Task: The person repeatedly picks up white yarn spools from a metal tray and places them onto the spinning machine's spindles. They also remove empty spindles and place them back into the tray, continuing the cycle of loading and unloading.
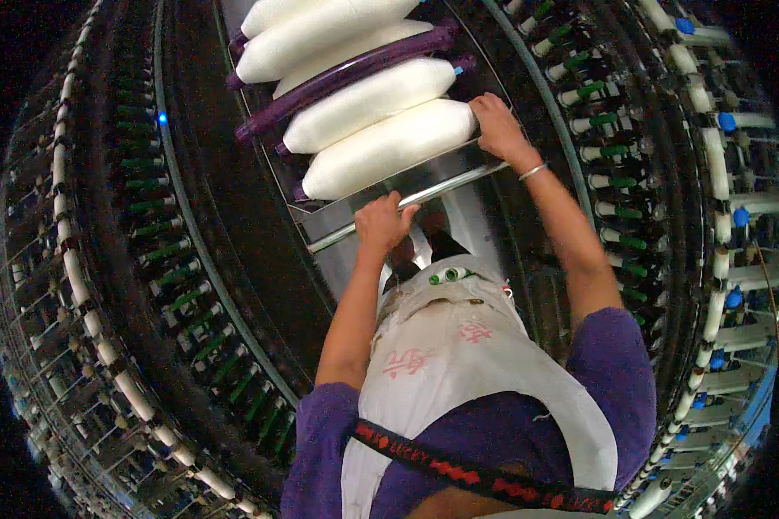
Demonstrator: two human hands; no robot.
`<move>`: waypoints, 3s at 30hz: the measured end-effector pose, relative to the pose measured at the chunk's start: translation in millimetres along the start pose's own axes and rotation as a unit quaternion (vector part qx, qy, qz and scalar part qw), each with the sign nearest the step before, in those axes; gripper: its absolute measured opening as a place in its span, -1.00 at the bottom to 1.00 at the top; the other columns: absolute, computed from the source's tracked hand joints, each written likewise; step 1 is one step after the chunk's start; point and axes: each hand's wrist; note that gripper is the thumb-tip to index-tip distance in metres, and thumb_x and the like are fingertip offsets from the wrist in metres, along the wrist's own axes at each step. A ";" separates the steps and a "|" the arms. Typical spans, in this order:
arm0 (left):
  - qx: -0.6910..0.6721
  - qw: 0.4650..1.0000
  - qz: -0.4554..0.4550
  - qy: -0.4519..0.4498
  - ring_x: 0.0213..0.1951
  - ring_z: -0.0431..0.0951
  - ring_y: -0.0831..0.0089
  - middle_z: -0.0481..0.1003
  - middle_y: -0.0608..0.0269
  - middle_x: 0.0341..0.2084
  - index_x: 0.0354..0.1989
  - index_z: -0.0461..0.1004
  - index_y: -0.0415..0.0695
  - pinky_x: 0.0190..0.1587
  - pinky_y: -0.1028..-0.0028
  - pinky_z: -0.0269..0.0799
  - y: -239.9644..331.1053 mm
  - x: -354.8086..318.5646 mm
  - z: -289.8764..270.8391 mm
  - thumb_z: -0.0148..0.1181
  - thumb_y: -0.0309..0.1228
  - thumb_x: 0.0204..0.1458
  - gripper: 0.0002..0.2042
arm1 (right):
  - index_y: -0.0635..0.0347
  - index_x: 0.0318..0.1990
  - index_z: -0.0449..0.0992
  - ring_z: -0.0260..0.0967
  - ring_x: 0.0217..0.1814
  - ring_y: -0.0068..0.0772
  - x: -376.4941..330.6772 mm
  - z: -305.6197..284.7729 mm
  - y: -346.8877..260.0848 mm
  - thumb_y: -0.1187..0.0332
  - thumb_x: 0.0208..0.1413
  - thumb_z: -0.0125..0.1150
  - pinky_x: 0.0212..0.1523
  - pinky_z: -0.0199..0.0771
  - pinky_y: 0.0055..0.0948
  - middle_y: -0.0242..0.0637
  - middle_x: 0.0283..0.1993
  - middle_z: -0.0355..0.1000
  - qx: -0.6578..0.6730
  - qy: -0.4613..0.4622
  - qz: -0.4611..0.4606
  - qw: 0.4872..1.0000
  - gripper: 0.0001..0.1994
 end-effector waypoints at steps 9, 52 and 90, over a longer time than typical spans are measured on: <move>0.026 0.999 -0.024 -0.030 -0.29 0.59 0.06 0.56 0.09 -0.41 -0.34 0.51 -0.04 -0.32 0.08 0.46 -8.9 -40.5 1.8 0.12 0.17 0.01 -0.53 | 0.05 -0.17 0.43 0.51 -0.21 0.08 12.1 -9.6 -4.4 0.23 -0.06 0.21 -0.26 0.46 0.06 -0.05 -0.33 0.54 -0.067 -0.243 -0.058 0.966 -0.72; -0.671 0.623 0.224 -0.334 0.11 0.41 0.21 0.38 0.11 0.10 0.22 0.25 -0.22 0.06 0.22 0.47 373.0 -361.0 28.0 0.40 -0.60 -0.21 -0.29 | 0.22 -0.11 0.49 0.44 -0.23 0.12 -688.0 -186.9 -153.4 0.21 -0.18 0.36 -0.29 0.41 -0.05 -0.05 -0.33 0.45 -0.028 0.390 0.422 0.818 -0.55; -0.224 0.921 0.213 -0.239 0.01 0.53 -0.05 0.53 -0.15 -0.05 0.15 0.38 -0.21 0.06 0.14 0.44 275.7 -389.1 178.1 0.40 -0.23 -0.12 -0.37 | 0.21 0.14 0.44 0.41 0.11 -0.08 -870.1 -350.5 -42.5 0.27 0.18 0.21 0.04 0.52 -0.16 -0.09 0.09 0.43 -0.465 0.529 0.377 0.601 -0.59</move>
Point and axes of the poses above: each hand's wrist, its own x-axis towards the middle knuckle, its own z-axis out of the palm, y = z × x
